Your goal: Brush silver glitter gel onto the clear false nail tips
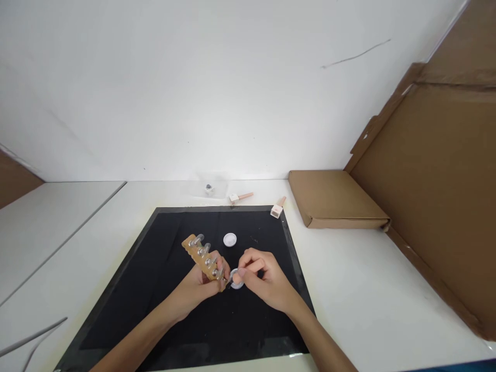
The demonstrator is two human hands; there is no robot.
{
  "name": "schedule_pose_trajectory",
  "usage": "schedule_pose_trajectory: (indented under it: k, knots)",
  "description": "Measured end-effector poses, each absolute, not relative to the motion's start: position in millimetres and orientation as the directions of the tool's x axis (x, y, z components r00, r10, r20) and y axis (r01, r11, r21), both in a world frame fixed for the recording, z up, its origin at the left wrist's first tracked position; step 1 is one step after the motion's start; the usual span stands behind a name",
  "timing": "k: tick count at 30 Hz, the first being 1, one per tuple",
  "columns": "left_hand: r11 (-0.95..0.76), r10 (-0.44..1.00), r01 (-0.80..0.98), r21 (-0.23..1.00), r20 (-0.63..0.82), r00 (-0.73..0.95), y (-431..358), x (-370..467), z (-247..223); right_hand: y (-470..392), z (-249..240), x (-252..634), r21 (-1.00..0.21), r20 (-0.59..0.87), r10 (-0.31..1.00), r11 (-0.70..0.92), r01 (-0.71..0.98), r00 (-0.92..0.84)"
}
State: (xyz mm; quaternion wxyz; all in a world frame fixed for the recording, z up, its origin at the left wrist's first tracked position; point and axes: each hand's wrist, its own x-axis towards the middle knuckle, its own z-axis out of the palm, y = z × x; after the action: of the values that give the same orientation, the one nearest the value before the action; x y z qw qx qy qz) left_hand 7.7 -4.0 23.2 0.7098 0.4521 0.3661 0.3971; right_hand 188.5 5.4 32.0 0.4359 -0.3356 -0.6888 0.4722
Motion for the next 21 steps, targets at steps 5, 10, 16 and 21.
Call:
schedule_pose_trajectory:
  k: [5, 10, 16, 21]
  knots:
    - [0.240, 0.883, -0.223, 0.945, -0.117, 0.455, -5, 7, 20, 6, 31, 189, -0.937, 0.271, 0.884, 0.332, 0.104, -0.381]
    - [0.205, 0.876, -0.221, 0.954, -0.078, 0.476, -4, 5, 13, 7, 31, 189, -0.926, 0.273, 0.899, 0.342, 0.160, -0.343]
    - [0.205, 0.877, -0.230, 0.951, -0.073, 0.476, -6, 5, 12, 9, 26, 192, -0.917, 0.280, 0.908, 0.349, 0.195, -0.310]
    - [0.211, 0.874, -0.225, 0.951, -0.081, 0.479, -7, 4, 14, 9, 27, 193, -0.903, 0.382, 0.905, 0.408, 0.131, -0.185]
